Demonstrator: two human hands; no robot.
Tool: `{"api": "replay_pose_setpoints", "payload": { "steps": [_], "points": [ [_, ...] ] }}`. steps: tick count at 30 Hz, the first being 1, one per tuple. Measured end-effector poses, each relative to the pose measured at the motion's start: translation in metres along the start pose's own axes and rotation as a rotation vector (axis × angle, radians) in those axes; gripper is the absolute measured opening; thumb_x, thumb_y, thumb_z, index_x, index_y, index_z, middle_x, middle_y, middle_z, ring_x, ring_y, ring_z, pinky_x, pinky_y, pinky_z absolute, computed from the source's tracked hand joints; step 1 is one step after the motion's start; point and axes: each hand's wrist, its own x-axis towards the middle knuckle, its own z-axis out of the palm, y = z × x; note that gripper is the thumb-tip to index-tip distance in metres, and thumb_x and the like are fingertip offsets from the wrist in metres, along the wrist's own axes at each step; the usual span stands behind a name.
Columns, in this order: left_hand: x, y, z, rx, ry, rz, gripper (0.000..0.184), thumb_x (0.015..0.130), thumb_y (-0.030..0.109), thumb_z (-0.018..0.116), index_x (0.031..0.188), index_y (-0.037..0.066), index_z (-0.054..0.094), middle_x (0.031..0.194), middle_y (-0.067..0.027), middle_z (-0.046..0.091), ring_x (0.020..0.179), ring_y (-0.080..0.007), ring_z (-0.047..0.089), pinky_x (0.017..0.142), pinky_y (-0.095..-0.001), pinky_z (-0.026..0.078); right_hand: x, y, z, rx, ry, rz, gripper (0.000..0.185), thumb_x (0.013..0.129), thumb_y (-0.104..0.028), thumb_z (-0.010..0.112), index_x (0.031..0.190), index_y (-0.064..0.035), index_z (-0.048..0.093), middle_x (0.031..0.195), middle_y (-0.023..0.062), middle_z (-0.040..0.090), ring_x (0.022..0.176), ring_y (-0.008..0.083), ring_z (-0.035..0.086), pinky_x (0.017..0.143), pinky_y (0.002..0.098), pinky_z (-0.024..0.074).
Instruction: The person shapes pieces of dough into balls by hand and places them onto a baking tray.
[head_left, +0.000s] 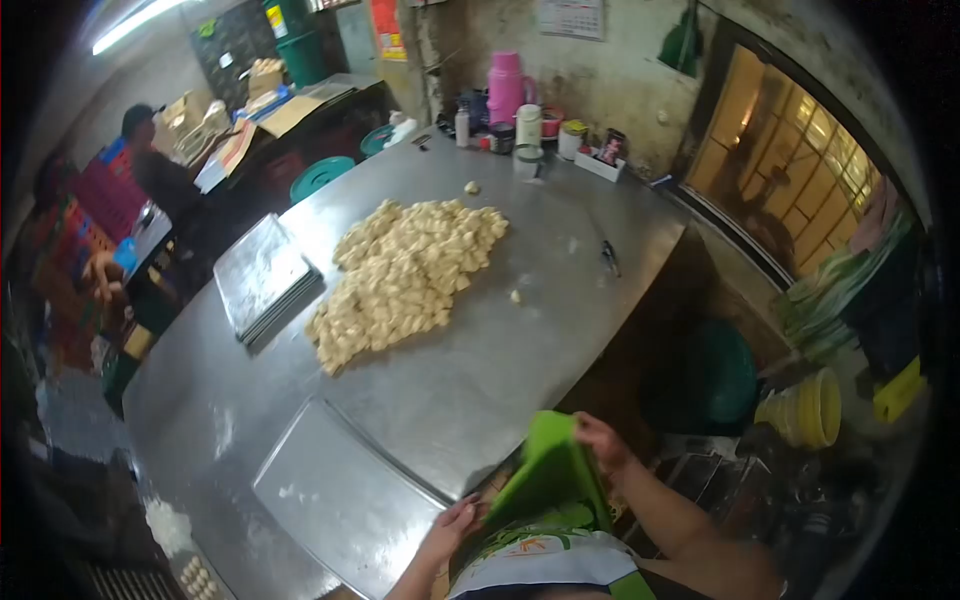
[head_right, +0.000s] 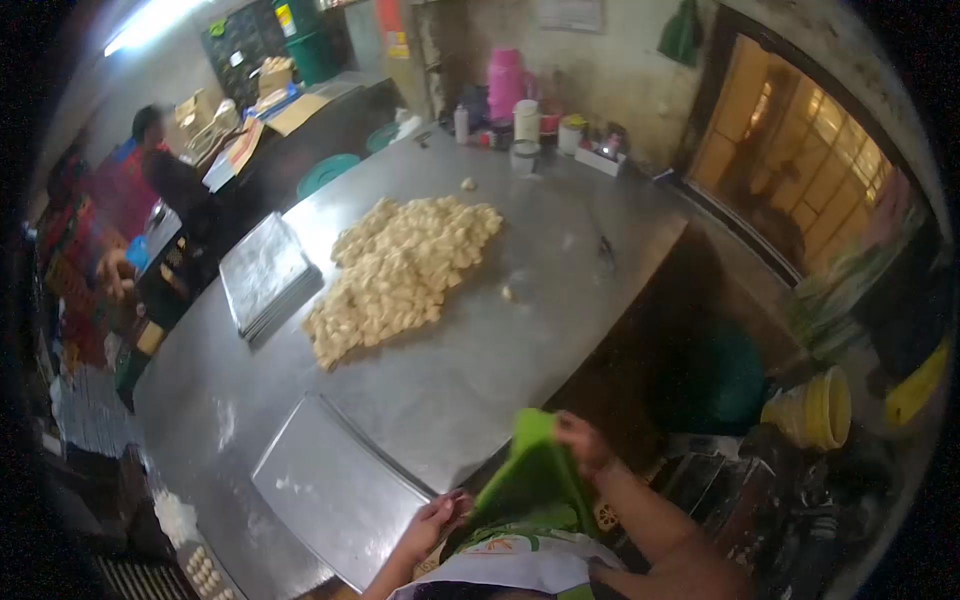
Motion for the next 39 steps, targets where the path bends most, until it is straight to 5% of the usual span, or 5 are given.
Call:
{"api": "replay_pose_setpoints", "payload": {
  "steps": [6,15,20,28,39],
  "points": [
    [0.057,0.092,0.123,-0.610,-0.428,-0.238,0.064,0.104,0.043,0.054,0.153,0.005,0.036,0.154,-0.0121,0.043,0.134,-0.0199,0.051,0.111,-0.0371,0.043,0.000,-0.031,0.107,-0.588,-1.271,0.023,0.035,0.088,-0.018,0.078,0.113,-0.0002,0.062,0.136,0.0143,0.058,0.130,0.0224,0.051,0.115,0.0420,0.0328],
    [0.081,0.108,0.243,0.461,-0.507,-0.146,0.037,0.104,0.025,0.056,0.135,0.005,0.057,0.124,-0.0095,0.067,0.114,-0.0192,0.065,0.099,-0.0362,0.052,0.066,-0.214,0.227,-1.291,-1.295,-0.769,0.036,0.078,-0.025,0.082,0.102,-0.0030,0.066,0.100,0.0140,0.068,0.096,0.0339,0.066,0.083,0.0429,0.0512],
    [0.132,0.091,0.260,0.007,-0.453,0.012,0.033,0.101,0.015,0.058,0.131,0.004,0.059,0.113,-0.0090,0.071,0.106,-0.0201,0.067,0.094,-0.0371,0.054,0.099,-0.232,0.382,-1.215,-1.234,-1.250,0.021,0.077,-0.025,0.078,0.086,-0.0064,0.075,0.084,0.0105,0.073,0.081,0.0255,0.072,0.072,0.0384,0.0542],
    [0.136,0.061,0.212,0.150,-0.485,0.105,0.034,0.101,0.016,0.058,0.132,0.003,0.059,0.116,-0.0098,0.070,0.107,-0.0208,0.067,0.095,-0.0378,0.053,0.085,-0.146,0.464,-0.649,-1.129,-1.200,0.022,0.074,-0.032,0.080,0.080,-0.0105,0.077,0.076,0.0086,0.074,0.077,0.0231,0.072,0.071,0.0386,0.0553],
    [0.137,0.022,0.150,0.427,-0.544,0.221,0.036,0.101,0.018,0.059,0.133,0.002,0.058,0.119,-0.0109,0.069,0.109,-0.0218,0.066,0.096,-0.0387,0.052,0.036,-0.077,0.487,-1.034,-1.273,-1.334,0.019,0.079,-0.025,0.072,0.084,-0.0079,0.078,0.082,0.0115,0.075,0.082,0.0278,0.073,0.079,0.0401,0.0560]
  ]
}}
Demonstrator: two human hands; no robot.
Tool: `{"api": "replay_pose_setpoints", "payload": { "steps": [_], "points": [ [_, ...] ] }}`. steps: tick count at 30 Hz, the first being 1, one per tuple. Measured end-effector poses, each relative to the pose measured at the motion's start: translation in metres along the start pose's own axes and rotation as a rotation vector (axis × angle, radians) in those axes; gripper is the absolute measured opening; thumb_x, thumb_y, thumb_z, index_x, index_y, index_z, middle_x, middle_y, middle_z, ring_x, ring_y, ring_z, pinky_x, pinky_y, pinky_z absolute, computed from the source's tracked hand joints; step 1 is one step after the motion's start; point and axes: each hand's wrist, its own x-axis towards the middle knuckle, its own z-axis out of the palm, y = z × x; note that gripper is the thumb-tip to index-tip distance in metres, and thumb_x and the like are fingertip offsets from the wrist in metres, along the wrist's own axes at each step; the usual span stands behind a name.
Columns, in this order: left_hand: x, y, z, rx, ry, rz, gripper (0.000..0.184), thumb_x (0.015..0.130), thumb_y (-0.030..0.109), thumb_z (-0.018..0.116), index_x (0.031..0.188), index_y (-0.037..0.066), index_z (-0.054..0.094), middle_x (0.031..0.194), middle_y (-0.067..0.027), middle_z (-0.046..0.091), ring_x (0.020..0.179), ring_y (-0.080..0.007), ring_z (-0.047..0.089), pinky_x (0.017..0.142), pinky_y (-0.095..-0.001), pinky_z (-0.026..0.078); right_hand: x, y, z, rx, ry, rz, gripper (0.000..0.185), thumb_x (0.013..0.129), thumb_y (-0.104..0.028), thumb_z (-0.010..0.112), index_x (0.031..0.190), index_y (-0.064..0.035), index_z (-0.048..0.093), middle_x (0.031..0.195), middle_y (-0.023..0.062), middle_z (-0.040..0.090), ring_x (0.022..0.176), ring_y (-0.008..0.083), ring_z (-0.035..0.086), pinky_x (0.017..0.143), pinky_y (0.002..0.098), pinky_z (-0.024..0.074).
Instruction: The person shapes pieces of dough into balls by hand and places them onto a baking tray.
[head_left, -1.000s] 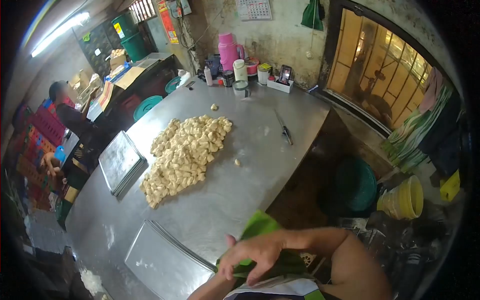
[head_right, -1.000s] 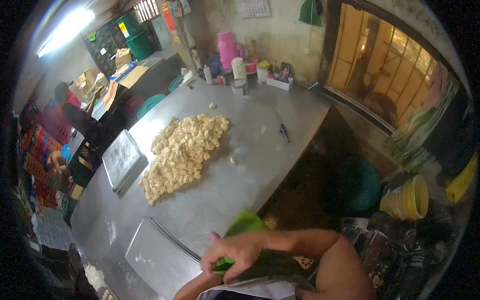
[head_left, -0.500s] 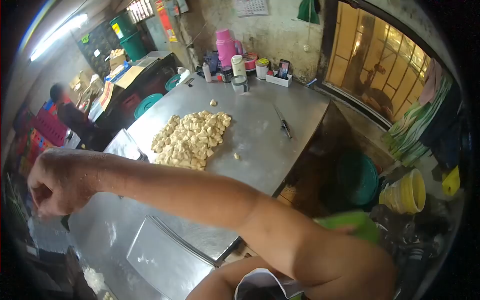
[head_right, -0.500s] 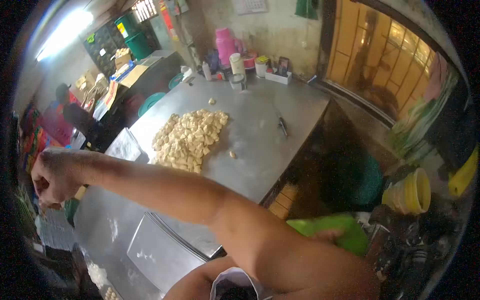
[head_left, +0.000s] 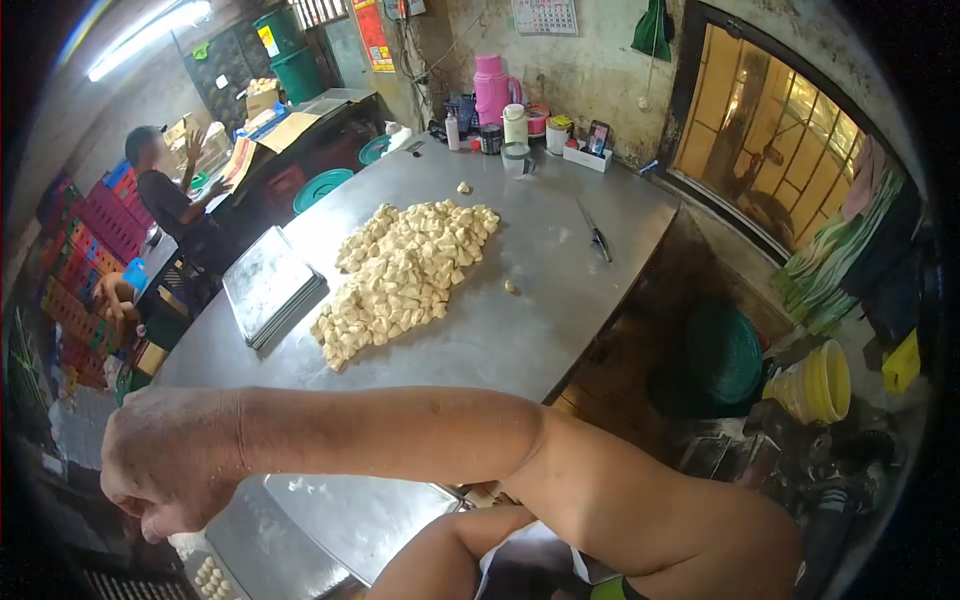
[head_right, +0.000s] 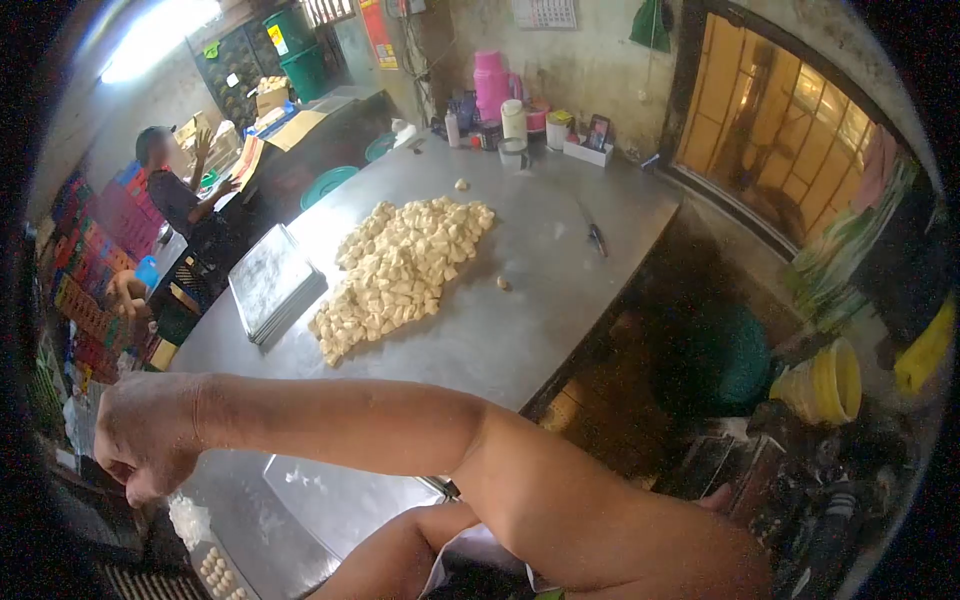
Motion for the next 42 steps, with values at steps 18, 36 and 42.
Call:
{"api": "replay_pose_setpoints", "payload": {
  "steps": [18,36,42],
  "points": [
    [0.087,-0.012,-0.016,0.452,-0.150,0.081,0.039,0.101,0.020,0.060,0.135,0.001,0.056,0.125,-0.0126,0.066,0.112,-0.0233,0.064,0.098,-0.0402,0.051,-0.023,0.049,-0.015,-0.070,-0.099,0.063,0.018,0.076,-0.025,0.069,0.078,-0.0091,0.076,0.078,0.0092,0.074,0.079,0.0304,0.072,0.080,0.0440,0.0544],
    [0.119,0.003,-0.150,0.571,-0.037,-0.112,0.033,0.101,0.019,0.061,0.128,0.002,0.064,0.121,-0.0143,0.069,0.112,-0.0243,0.064,0.098,-0.0403,0.051,-0.496,0.132,-0.128,0.329,0.201,1.147,0.016,0.091,-0.017,0.070,0.100,-0.0034,0.072,0.089,0.0118,0.070,0.080,0.0200,0.067,0.073,0.0340,0.0533],
    [0.094,0.085,-0.198,0.519,0.663,-0.200,0.021,0.092,0.006,0.067,0.112,0.006,0.072,0.101,-0.0118,0.073,0.091,-0.0220,0.070,0.081,-0.0353,0.055,-0.584,0.184,-0.134,-0.042,0.649,1.422,0.015,0.095,-0.014,0.066,0.102,-0.0017,0.071,0.087,0.0067,0.071,0.081,0.0084,0.063,0.073,0.0285,0.0517]
  ]
}}
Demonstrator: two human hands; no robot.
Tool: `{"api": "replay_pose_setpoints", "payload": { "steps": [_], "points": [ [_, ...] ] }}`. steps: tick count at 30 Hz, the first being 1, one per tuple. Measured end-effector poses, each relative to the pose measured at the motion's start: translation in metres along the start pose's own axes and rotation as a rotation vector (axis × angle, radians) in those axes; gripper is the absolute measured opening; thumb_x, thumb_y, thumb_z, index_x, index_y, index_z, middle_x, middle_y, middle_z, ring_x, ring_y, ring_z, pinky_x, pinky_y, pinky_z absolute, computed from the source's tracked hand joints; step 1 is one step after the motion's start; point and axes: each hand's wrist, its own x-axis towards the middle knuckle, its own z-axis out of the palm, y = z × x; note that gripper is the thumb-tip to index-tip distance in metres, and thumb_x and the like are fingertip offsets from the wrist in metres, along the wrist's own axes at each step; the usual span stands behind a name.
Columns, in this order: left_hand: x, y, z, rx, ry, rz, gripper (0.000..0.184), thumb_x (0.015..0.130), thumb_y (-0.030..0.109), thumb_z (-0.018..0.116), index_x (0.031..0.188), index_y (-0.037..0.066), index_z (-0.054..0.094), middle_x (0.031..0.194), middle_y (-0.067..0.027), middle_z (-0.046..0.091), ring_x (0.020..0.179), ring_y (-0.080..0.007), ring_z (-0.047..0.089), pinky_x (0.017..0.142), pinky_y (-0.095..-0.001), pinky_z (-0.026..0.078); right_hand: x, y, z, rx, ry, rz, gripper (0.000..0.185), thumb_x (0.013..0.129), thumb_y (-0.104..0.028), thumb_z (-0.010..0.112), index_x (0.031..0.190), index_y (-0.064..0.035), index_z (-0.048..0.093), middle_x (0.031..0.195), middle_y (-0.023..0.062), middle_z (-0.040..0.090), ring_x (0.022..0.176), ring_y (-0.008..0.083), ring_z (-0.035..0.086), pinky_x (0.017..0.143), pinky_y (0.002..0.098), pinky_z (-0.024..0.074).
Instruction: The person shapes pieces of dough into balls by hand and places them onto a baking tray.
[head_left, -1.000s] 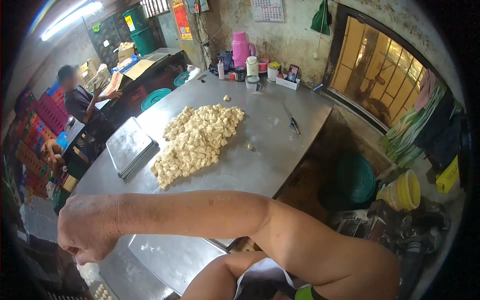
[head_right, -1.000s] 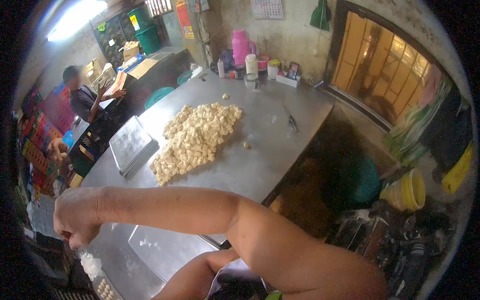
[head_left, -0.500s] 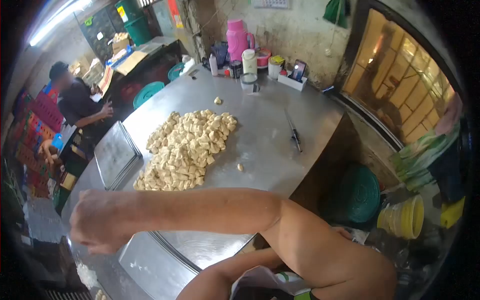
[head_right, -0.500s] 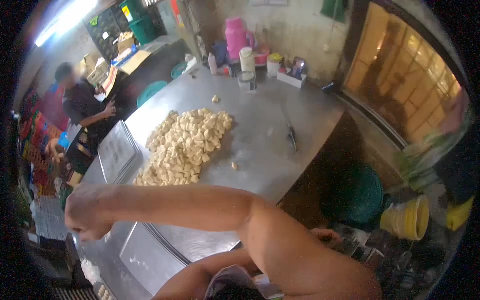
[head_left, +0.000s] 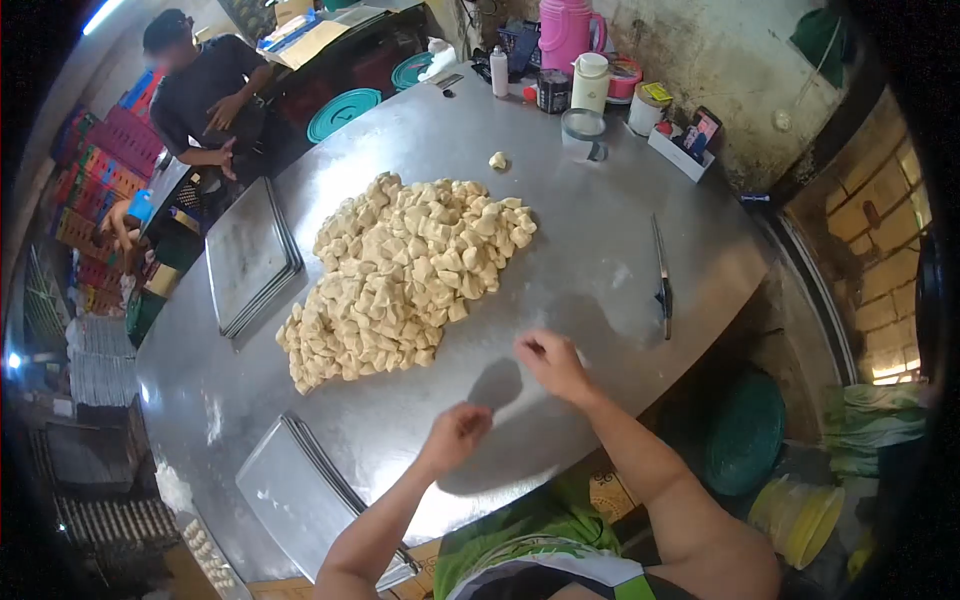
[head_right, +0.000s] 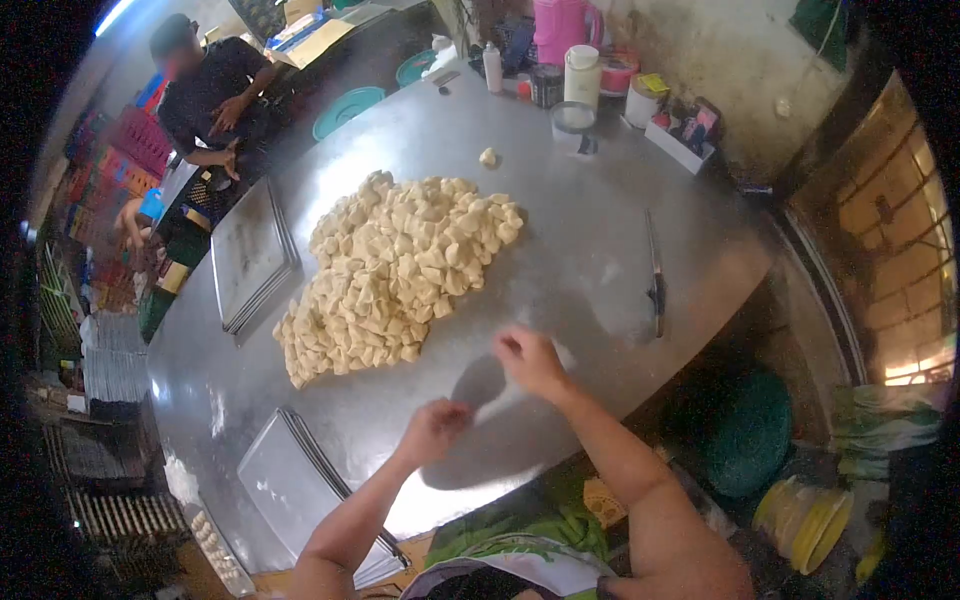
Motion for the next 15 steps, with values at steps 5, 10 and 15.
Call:
{"api": "replay_pose_setpoints", "payload": {
  "steps": [5,10,15],
  "points": [
    [0.118,0.025,-0.052,0.331,0.616,0.383,0.024,0.086,0.002,0.068,0.109,0.006,0.069,0.096,-0.0141,0.069,0.086,-0.0313,0.068,0.075,-0.0394,0.053,0.131,-0.020,0.064,-0.210,0.282,-0.251,0.017,0.093,-0.015,0.062,0.106,-0.0057,0.067,0.106,0.0171,0.068,0.099,0.0363,0.066,0.082,0.0459,0.0528],
    [0.216,0.045,-0.082,0.553,0.688,0.436,0.034,0.083,0.004,0.069,0.116,0.010,0.068,0.103,-0.0163,0.068,0.100,-0.0415,0.065,0.086,-0.0472,0.052,0.174,0.008,0.082,-0.453,0.358,-0.280,0.014,0.090,-0.007,0.057,0.101,-0.0064,0.065,0.107,0.0208,0.062,0.107,0.0426,0.059,0.087,0.0496,0.0503],
    [0.208,0.026,-0.093,0.560,0.394,0.447,0.045,0.081,0.007,0.068,0.126,0.013,0.065,0.120,-0.0170,0.064,0.110,-0.0411,0.061,0.089,-0.0473,0.052,0.104,-0.018,0.058,-0.206,0.248,-0.236,0.011,0.088,-0.002,0.059,0.096,-0.0058,0.065,0.101,0.0180,0.063,0.100,0.0419,0.062,0.084,0.0488,0.0506]
  ]
}}
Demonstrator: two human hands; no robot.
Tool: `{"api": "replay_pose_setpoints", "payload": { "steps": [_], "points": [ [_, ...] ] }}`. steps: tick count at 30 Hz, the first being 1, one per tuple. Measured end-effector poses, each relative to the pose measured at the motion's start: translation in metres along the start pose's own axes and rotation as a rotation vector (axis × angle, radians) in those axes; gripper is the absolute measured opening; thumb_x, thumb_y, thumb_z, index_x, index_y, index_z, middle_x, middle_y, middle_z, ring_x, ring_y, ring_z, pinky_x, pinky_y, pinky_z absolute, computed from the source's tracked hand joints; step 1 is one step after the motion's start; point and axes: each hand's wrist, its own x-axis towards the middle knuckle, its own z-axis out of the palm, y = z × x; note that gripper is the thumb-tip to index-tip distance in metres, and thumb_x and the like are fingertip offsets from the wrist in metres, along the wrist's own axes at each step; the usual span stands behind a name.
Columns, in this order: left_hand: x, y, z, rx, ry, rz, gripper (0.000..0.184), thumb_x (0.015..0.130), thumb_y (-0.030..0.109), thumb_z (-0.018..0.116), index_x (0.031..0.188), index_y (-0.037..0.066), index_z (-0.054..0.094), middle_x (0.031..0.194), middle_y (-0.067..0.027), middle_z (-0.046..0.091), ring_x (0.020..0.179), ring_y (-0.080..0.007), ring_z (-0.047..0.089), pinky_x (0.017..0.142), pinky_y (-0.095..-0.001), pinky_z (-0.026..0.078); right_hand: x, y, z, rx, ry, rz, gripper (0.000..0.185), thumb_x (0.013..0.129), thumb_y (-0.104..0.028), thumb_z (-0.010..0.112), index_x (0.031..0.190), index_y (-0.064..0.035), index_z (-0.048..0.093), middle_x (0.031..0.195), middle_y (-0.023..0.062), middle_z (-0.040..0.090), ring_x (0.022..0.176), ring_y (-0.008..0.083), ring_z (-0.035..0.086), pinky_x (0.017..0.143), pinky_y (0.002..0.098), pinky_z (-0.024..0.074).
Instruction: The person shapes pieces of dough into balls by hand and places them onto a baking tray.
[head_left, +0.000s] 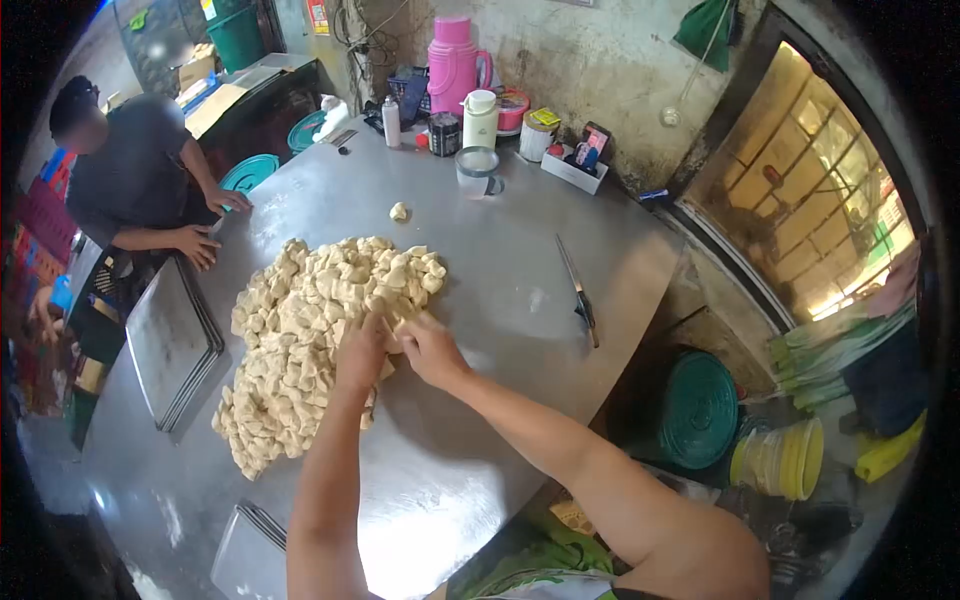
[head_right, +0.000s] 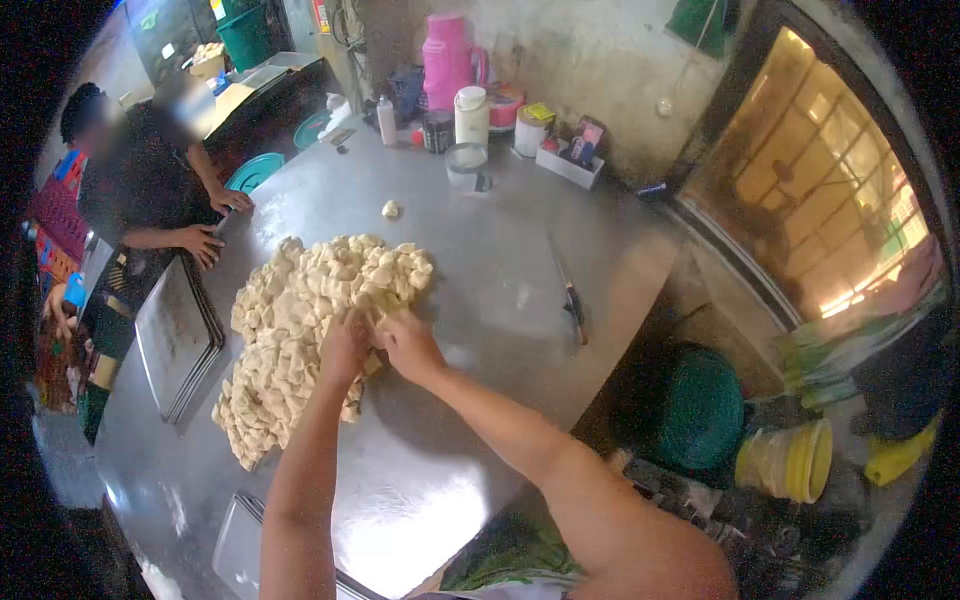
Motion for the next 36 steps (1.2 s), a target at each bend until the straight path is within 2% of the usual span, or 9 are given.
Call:
{"api": "replay_pose_setpoints", "payload": {
  "steps": [5,9,11,13,15,18,23,31,36],
  "points": [
    [0.012,-0.001,-0.006,0.124,-0.325,0.057,0.054,0.079,-0.001,0.064,0.131,0.012,0.062,0.134,-0.0181,0.057,0.120,-0.0396,0.057,0.094,-0.0462,0.051,-0.055,-0.026,0.012,-0.067,-0.029,-0.029,0.005,0.087,-0.004,0.065,0.091,-0.0017,0.065,0.093,0.0167,0.062,0.087,0.0357,0.063,0.076,0.0435,0.0511],
    [-0.042,0.012,-0.018,0.046,0.099,0.295,0.066,0.075,-0.005,0.063,0.139,0.012,0.058,0.137,-0.0198,0.057,0.125,-0.0388,0.055,0.100,-0.0437,0.049,-0.111,-0.067,0.000,0.068,-0.008,0.029,0.007,0.087,-0.005,0.069,0.091,-0.0014,0.064,0.090,0.0139,0.062,0.083,0.0305,0.064,0.074,0.0405,0.0512],
    [-0.094,0.015,-0.041,-0.267,-0.108,0.379,0.077,0.071,-0.006,0.065,0.145,0.010,0.052,0.142,-0.0161,0.055,0.123,-0.0286,0.058,0.098,-0.0400,0.050,-0.137,-0.089,-0.012,0.164,0.002,0.028,0.009,0.088,-0.007,0.070,0.091,-0.0013,0.063,0.088,0.0133,0.061,0.082,0.0296,0.063,0.074,0.0403,0.0509],
    [-0.159,0.019,-0.057,-0.844,-0.674,-0.064,0.080,0.075,-0.009,0.064,0.150,0.010,0.046,0.141,-0.0102,0.056,0.119,-0.0218,0.059,0.095,-0.0354,0.050,-0.163,-0.110,-0.025,0.278,-0.055,0.082,0.010,0.088,-0.007,0.071,0.091,-0.0011,0.064,0.087,0.0117,0.062,0.081,0.0242,0.064,0.072,0.0366,0.0520],
    [-0.217,0.037,-0.054,-1.408,-0.696,-0.253,0.086,0.078,-0.008,0.065,0.157,0.012,0.036,0.143,-0.0105,0.055,0.131,-0.0233,0.052,0.101,-0.0364,0.049,-0.187,-0.108,-0.025,0.251,-0.088,0.060,0.009,0.089,-0.007,0.071,0.092,-0.0013,0.065,0.088,0.0112,0.063,0.081,0.0226,0.065,0.072,0.0359,0.0527],
    [-0.275,0.046,-0.038,-1.382,-0.478,-0.492,0.076,0.087,-0.007,0.065,0.155,0.013,0.038,0.135,-0.0085,0.059,0.101,-0.0206,0.062,0.086,-0.0322,0.052,-0.218,-0.109,-0.027,0.200,-0.166,0.032,0.008,0.089,-0.007,0.071,0.093,-0.0016,0.066,0.088,0.0102,0.064,0.081,0.0192,0.065,0.073,0.0343,0.0541],
    [-0.349,0.018,-0.022,-1.380,-0.407,-0.617,0.069,0.089,-0.007,0.063,0.151,0.012,0.041,0.123,-0.0080,0.065,0.101,-0.0211,0.064,0.086,-0.0348,0.053,-0.241,-0.131,-0.043,0.257,0.008,0.106,0.008,0.089,-0.004,0.072,0.090,-0.0019,0.065,0.086,0.0068,0.062,0.079,0.0149,0.062,0.071,0.0291,0.0510],
    [-0.321,0.069,-0.051,-0.766,0.007,0.020,0.043,0.087,-0.006,0.053,0.128,0.004,0.055,0.118,-0.0089,0.064,0.107,-0.0277,0.061,0.086,-0.0357,0.052,-0.248,-0.179,-0.021,0.286,-0.163,-0.006,0.006,0.088,-0.002,0.071,0.089,-0.0036,0.066,0.085,0.0042,0.062,0.079,0.0134,0.062,0.071,0.0290,0.0504],
    [-0.364,0.023,-0.040,-0.743,-0.138,-0.399,0.035,0.087,-0.002,0.058,0.121,0.004,0.058,0.122,-0.0159,0.060,0.109,-0.0274,0.058,0.087,-0.0367,0.049,-0.237,-0.160,-0.044,0.377,0.167,0.048,0.015,0.087,0.000,0.069,0.100,-0.0066,0.065,0.091,0.0092,0.065,0.080,0.0188,0.065,0.071,0.0308,0.0507]
  ]
}}
